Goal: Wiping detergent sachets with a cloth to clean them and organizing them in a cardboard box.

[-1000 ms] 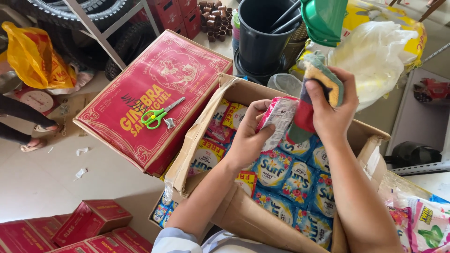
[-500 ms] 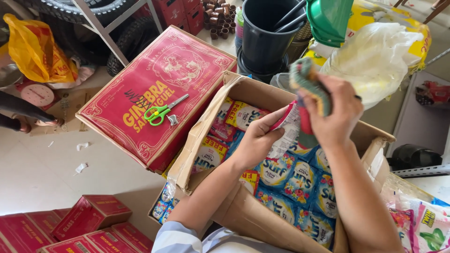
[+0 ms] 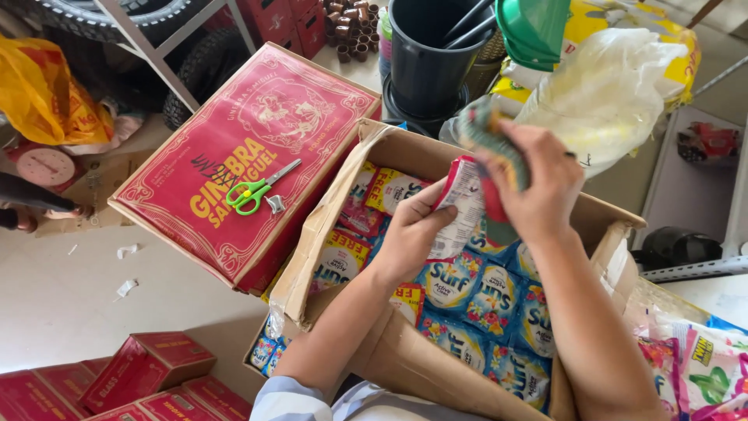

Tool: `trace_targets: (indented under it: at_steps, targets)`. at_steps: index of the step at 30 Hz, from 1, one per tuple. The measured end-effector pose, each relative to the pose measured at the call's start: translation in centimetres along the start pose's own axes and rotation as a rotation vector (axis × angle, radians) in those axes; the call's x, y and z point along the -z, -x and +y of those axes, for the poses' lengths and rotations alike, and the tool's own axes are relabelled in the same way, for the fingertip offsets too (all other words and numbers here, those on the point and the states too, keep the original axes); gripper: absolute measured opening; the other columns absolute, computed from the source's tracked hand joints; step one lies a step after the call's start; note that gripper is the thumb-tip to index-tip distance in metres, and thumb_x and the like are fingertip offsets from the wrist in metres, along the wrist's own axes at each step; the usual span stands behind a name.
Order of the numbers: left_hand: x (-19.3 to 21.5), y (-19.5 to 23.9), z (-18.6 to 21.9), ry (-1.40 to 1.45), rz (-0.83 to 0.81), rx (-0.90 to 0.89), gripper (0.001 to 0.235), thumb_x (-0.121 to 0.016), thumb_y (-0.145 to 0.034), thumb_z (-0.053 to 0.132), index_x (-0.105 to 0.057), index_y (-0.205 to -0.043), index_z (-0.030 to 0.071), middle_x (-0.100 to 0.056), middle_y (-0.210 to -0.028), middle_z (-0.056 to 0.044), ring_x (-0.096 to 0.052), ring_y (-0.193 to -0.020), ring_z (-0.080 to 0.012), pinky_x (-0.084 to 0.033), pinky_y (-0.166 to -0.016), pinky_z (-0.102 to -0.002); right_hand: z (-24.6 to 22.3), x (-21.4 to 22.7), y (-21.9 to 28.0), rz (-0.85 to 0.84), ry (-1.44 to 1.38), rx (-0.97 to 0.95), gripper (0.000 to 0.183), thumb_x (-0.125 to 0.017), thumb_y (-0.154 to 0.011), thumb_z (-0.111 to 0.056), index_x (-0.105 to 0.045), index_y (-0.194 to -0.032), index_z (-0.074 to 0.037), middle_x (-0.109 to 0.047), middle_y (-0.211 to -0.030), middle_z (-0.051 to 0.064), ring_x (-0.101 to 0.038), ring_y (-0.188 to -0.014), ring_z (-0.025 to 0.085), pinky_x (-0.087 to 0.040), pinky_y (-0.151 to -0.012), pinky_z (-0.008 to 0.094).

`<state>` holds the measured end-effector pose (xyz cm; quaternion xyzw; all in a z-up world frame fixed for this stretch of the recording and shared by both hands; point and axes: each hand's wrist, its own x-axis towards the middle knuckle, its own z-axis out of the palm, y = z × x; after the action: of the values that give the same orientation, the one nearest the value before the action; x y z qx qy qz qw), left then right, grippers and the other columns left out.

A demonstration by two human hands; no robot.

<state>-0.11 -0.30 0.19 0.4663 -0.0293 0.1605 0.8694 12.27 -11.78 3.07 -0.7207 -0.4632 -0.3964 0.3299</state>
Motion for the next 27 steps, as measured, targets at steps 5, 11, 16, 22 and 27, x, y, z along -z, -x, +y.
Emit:
trace_targets:
  at_steps: [5, 11, 16, 22, 27]
  targets:
    - [-0.8, 0.2, 2.7, 0.064, 0.107, -0.025, 0.046, -0.052, -0.081, -0.004, -0.052, -0.127, 0.003, -0.065, -0.099, -0.013, -0.062, -0.089, -0.0149, -0.052, -0.076, -0.031, -0.6, 0.8, 0.1, 0.132, -0.308, -0.353, 0.031, -0.074, -0.088, -0.015, -0.059, -0.110, 0.001, -0.063, -0.097, 0.015, -0.060, -0.093, 0.025, -0.046, -0.080, 0.035]
    - [-0.8, -0.2, 0.9, 0.033, 0.099, -0.011, 0.039, -0.060, -0.073, -0.007, -0.061, -0.112, 0.001, -0.066, -0.089, -0.012, -0.062, -0.082, -0.0135, -0.054, -0.070, -0.028, -4.4, 0.7, -1.4, -0.106, -0.390, -0.373, 0.034, -0.078, -0.077, -0.020, -0.064, -0.108, -0.011, -0.066, -0.092, 0.008, -0.064, -0.090, 0.030, -0.049, -0.076, 0.036]
    - [0.1, -0.2, -0.4, 0.082, 0.063, 0.001, 0.047, -0.063, -0.067, -0.013, -0.057, -0.112, -0.002, -0.063, -0.088, -0.012, -0.062, -0.081, -0.0148, -0.053, -0.073, -0.029, -3.8, 0.6, -0.9, -0.165, -0.243, -0.131, 0.034, -0.079, -0.077, -0.022, -0.065, -0.105, -0.009, -0.066, -0.091, 0.006, -0.065, -0.082, 0.027, -0.050, -0.070, 0.035]
    - [-0.9, 0.3, 0.9, 0.065, -0.053, 0.107, 0.025, -0.059, -0.072, -0.010, -0.068, -0.093, 0.000, -0.065, -0.085, -0.009, -0.060, -0.080, -0.0119, -0.052, -0.072, -0.027, -4.0, 0.9, -0.9, -0.250, -0.261, 0.017, 0.030, -0.074, -0.076, -0.023, -0.066, -0.104, -0.013, -0.064, -0.089, 0.000, -0.063, -0.079, 0.022, -0.050, -0.068, 0.033]
    - [-0.6, -0.3, 0.5, -0.115, -0.077, -0.011, 0.019, -0.052, -0.086, -0.004, -0.066, -0.097, 0.002, -0.065, -0.083, -0.005, -0.052, -0.084, -0.0046, -0.047, -0.075, -0.021, -2.0, 0.1, -0.1, -0.138, -0.155, 0.033, 0.027, -0.070, -0.083, -0.027, -0.066, -0.103, -0.009, -0.066, -0.092, 0.004, -0.064, -0.083, 0.024, -0.050, -0.071, 0.034]
